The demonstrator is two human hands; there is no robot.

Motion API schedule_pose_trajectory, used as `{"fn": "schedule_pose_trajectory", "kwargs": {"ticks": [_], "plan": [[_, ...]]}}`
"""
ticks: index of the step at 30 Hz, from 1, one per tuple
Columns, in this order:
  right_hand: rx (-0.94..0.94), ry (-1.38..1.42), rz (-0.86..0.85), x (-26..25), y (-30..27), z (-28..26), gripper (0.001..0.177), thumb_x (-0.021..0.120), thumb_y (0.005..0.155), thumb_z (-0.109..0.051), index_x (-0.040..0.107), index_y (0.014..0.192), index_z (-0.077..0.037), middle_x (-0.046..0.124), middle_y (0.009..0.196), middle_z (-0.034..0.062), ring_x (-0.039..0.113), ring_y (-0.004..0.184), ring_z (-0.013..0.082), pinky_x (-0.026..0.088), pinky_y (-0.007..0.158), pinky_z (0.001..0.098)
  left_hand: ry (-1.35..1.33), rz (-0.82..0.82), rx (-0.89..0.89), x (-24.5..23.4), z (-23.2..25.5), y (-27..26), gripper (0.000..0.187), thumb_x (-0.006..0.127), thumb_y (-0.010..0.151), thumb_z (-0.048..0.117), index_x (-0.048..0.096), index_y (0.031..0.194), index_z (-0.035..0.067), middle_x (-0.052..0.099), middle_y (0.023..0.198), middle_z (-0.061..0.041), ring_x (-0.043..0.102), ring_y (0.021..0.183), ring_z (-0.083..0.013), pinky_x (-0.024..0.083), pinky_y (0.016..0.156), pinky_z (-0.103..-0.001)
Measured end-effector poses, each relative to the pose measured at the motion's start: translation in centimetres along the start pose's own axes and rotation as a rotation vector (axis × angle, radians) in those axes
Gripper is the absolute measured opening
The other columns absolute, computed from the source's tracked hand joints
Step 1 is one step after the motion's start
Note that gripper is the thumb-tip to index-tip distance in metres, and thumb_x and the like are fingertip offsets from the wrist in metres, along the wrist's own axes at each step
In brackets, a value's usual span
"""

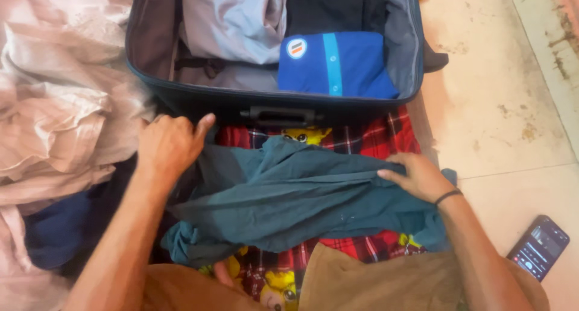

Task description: The person folds a teal shirt by bringing the sleeves and sides toward the center and then places it into a suitcase already containing other items of clothing.

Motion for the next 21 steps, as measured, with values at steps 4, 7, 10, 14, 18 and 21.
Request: {"fn": "schedule_pose_trajectory", "kwargs": {"ticks": [4, 7, 10, 14, 18, 21], "plan": [[0.003, -0.063, -0.092, -0.5, 0.2, 1.0, 0.063, 0.081, 0.078, -0.046, 0.069, 0.122, -0.003, 0.075, 0.112, 0.0187, 0.072, 0.105, 0.0316, 0.055, 0.091, 0.0395, -0.335, 0.028, 0.566, -0.5, 1.3, 0.1, 0.070, 0.067, 0.079, 0.072, 0.083, 0.103, 0.009, 0.074, 0.104, -0.022, 0.064, 0.111, -0.0456, 0.035, 0.102, -0.073], [0.023, -0.102, -0.083, -0.2, 0.1, 0.8, 0.067, 0.083, 0.078, -0.048, 0.068, 0.124, -0.002, 0.074, 0.113, 0.0215, 0.071, 0.106, 0.0335, 0.054, 0.092, 0.0401, -0.217, -0.189, 0.557, 0.2, 2.4, -0.1, 0.074, 0.077, 0.067, 0.072, 0.082, 0.109, 0.012, 0.075, 0.102, -0.021, 0.068, 0.104, -0.0435, 0.046, 0.096, -0.062], [0.144, 0.054, -0.179, -1.8, -0.7, 1.2, 0.054, 0.076, 0.078, -0.049, 0.078, 0.112, -0.006, 0.083, 0.103, 0.0168, 0.079, 0.098, 0.0288, 0.058, 0.089, 0.0380, -0.194, -0.324, 0.315, -0.4, 1.6, 0.7, 0.060, 0.076, 0.074, 0.065, 0.083, 0.106, 0.015, 0.077, 0.097, -0.018, 0.073, 0.095, -0.0373, 0.057, 0.089, -0.046], [0.215, 0.150, -0.144, -2.7, -0.2, 1.1, 0.051, 0.072, 0.083, -0.048, 0.082, 0.108, -0.005, 0.079, 0.093, 0.0199, 0.078, 0.090, 0.0361, 0.061, 0.083, 0.0413, -0.345, 0.015, 0.115, -2.1, -0.3, 0.4, 0.053, 0.079, 0.082, 0.058, 0.080, 0.097, 0.007, 0.075, 0.087, -0.021, 0.073, 0.082, -0.0389, 0.058, 0.077, -0.049], [0.038, -0.206, 0.143, -1.2, 0.3, -0.6, 0.046, 0.074, 0.086, -0.043, 0.075, 0.112, -0.005, 0.075, 0.105, 0.0191, 0.071, 0.100, 0.0356, 0.054, 0.090, 0.0422, -0.393, 0.248, 0.237, -3.0, 1.8, -0.8, 0.039, 0.072, 0.093, 0.041, 0.076, 0.107, 0.005, 0.075, 0.091, -0.021, 0.072, 0.083, -0.0397, 0.055, 0.074, -0.050], [-0.223, -0.217, 0.314, -0.2, 0.1, -3.0, 0.046, 0.069, 0.092, -0.039, 0.070, 0.120, -0.003, 0.071, 0.113, 0.0201, 0.067, 0.106, 0.0386, 0.052, 0.093, 0.0445, -0.421, 0.229, 0.534, -2.4, 6.0, -2.0, 0.038, 0.069, 0.092, 0.039, 0.073, 0.105, 0.004, 0.075, 0.099, -0.017, 0.071, 0.093, -0.0355, 0.051, 0.094, -0.049]]}}
Point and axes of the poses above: each hand's wrist, its own y-axis towards the middle knuckle, its own x-axis out of the palm, z = x × y, the point moved 2 cm from there along y, towards the middle knuckle
